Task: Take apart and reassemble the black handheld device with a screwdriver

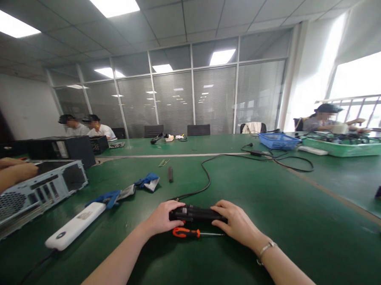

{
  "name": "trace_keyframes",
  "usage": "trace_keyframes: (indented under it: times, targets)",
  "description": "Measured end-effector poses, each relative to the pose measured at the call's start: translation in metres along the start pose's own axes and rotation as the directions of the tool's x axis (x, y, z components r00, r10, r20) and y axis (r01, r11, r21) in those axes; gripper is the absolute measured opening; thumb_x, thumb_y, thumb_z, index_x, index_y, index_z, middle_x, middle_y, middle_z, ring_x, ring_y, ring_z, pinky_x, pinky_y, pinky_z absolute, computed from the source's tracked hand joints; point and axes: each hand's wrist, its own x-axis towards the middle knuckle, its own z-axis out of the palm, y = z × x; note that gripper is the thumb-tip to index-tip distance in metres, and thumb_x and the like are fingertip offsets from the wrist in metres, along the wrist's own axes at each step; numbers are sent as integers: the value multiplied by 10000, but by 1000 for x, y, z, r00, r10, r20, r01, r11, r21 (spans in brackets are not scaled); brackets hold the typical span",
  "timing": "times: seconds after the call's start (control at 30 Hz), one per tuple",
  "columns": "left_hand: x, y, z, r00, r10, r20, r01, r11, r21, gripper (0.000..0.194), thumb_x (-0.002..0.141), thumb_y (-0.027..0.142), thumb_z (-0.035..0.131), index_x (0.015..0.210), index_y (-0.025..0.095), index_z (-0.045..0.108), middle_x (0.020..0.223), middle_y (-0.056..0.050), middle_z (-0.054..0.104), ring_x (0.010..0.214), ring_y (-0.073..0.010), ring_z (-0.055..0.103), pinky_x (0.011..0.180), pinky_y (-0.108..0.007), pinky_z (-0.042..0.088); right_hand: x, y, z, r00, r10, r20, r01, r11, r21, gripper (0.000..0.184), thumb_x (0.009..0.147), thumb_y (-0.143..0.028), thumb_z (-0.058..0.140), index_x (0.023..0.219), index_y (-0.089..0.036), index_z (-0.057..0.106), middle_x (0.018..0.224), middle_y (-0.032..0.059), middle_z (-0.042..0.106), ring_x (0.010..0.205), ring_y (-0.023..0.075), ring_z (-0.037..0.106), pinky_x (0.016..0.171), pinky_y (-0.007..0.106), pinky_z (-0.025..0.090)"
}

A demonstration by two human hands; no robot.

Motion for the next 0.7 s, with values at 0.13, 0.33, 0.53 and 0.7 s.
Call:
trace_keyframes:
  times: [0.13, 0.33, 0.53, 0.7]
  targets:
    - [1, -2, 0, 1000, -4, 2, 4, 1000, 16, 547, 698, 326, 799, 1206, 217, 629, 1160, -72, 676, 1078, -250, 612, 989, -356, 430, 0, 0, 1, 1000, -13, -4, 13, 1000, -12, 371, 903, -411, 544, 1223, -239, 622, 1159, 78, 607, 991, 219, 598, 894, 331, 480]
    - [0, 1, -1, 1000, -24, 10, 24, 1000, 17, 547, 701, 331, 800, 1208, 220, 628, 1172, -67, 674, 1094, -255, 610, 999, -363, 427, 0, 0, 2, 999, -41, -26, 40, 999, -34, 373, 905, -393, 546, 1228, -226, 622, 1162, 88, 610, 986, 220, 599, 888, 339, 484]
    - [0, 2, -2, 999, -30, 17, 30, 999, 23, 554, 676, 328, 818, 1187, 215, 637, 1171, -69, 671, 1083, -258, 613, 990, -370, 436, 0, 2, 4, 995, -78, -66, 72, 994, -81, 373, 891, -401, 568, 1205, -215, 645, 1140, 107, 631, 1017, 249, 578, 933, 410, 451]
    - [0, 1, -1, 1000, -27, 2, 26, 1000, 15, 529, 666, 315, 823, 1158, 227, 649, 1149, -61, 676, 1064, -257, 619, 977, -371, 445, 0, 4, 6, 997, -45, -57, 44, 999, -26, 391, 877, -414, 578, 1213, -225, 641, 1156, 105, 625, 1030, 252, 581, 930, 400, 460]
